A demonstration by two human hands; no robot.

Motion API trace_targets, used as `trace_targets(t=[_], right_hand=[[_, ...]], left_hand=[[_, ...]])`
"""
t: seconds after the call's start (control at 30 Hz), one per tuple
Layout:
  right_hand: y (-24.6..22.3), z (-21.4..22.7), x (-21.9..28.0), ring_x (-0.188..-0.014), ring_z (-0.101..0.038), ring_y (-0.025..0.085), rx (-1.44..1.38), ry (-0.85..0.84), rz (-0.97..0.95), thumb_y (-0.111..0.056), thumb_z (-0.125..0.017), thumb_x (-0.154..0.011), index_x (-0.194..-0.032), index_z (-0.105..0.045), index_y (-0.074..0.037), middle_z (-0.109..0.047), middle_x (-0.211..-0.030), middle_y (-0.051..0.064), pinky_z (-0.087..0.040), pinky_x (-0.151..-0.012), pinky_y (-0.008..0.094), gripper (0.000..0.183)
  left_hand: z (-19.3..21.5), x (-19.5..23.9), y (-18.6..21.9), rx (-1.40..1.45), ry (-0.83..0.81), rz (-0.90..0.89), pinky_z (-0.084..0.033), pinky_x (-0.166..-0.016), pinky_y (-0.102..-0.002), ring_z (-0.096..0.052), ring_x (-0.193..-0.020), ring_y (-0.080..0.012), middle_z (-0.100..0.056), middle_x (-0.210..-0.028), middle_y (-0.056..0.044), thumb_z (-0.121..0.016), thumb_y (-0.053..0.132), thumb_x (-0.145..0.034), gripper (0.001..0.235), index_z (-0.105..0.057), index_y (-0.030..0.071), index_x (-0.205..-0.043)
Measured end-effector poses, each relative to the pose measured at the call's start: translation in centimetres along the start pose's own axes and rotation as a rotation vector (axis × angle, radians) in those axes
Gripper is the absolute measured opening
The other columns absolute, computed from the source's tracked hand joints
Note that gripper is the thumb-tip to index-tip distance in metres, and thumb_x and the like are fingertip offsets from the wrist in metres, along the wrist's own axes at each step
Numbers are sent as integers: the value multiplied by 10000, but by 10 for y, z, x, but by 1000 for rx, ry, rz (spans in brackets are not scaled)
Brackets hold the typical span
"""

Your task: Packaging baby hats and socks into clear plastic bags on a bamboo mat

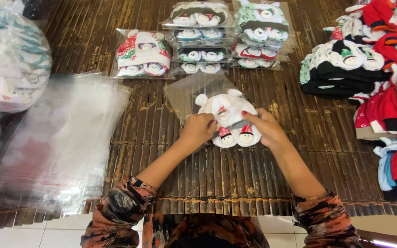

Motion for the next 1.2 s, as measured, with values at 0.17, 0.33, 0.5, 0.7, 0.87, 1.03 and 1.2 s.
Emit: trace_targets(t=[0.17, 0.33, 0.5, 0.7, 0.87, 1.03, 1.2], right_hand=[[39, 0, -16, -704, -733, 255, -117, -104, -268, -285, -873, -841, -1099, -617, 117, -702, -873, 199, -620, -642, 417, 541], [46, -9, -24, -730, -745, 296, 49, -116, -172, -130, -918, -759, -1114, -646, 140, -710, -888, 233, -629, -648, 437, 522], [25, 3, -1, -718, -748, 309, -8, 38, -91, 23, -821, -765, -1146, -629, 129, -694, -888, 231, -639, -659, 446, 439], [15, 75, 38, -863, -686, 329, 46, 43, -58, 36, -804, -714, -1206, -611, 128, -642, -985, 232, -571, -760, 529, 536], [12, 151, 71, -908, -673, 373, 59, 61, -47, 108, -792, -684, -1212, -634, 126, -662, -1029, 269, -541, -795, 556, 551], [-8, 165, 80, -1002, -684, 375, -13, -42, 53, 202, -759, -624, -1256, -656, 104, -709, -1113, 283, -555, -847, 554, 648], [4, 96, 70, -950, -701, 370, -52, -131, -70, 71, -833, -595, -1247, -654, 70, -713, -1077, 243, -555, -832, 576, 677]], left_hand=[[-7, -6, -15, -39, -50, 90, -571, -605, -462, -727, -749, -451, -725, -746, -240, -631, 181, -923, 221, -753, 9, -990], [2, 0, -11, -46, -58, 121, -561, -626, -500, -721, -809, -460, -730, -772, -236, -588, 192, -942, 228, -764, 50, -972], [17, -5, -4, 3, 23, 71, -555, -579, -417, -720, -703, -372, -721, -744, -206, -605, 126, -933, 189, -769, 39, -968], [48, 0, 80, -161, -72, -8, -588, -616, -424, -736, -730, -363, -738, -828, -199, -639, 40, -891, 191, -786, 22, -1011], [-39, -1, 45, 1, -281, 25, -597, -717, -494, -715, -854, -478, -742, -937, -267, -636, 41, -849, 284, -771, 15, -1097], [-97, 2, 10, 127, -367, 229, -609, -781, -484, -722, -954, -436, -754, -1044, -224, -647, 145, -878, 278, -782, 123, -1119], [-93, 4, 18, 377, -320, 301, -573, -839, -543, -694, -1029, -459, -735, -1078, -259, -694, 236, -902, 314, -758, 37, -1136]])
Point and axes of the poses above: each hand's wrist, its own x-axis away from the middle knuckle, its own z-axis out of the back of the hand, y = z × x, the point moved 10 cm from there along -x, towards the middle knuckle
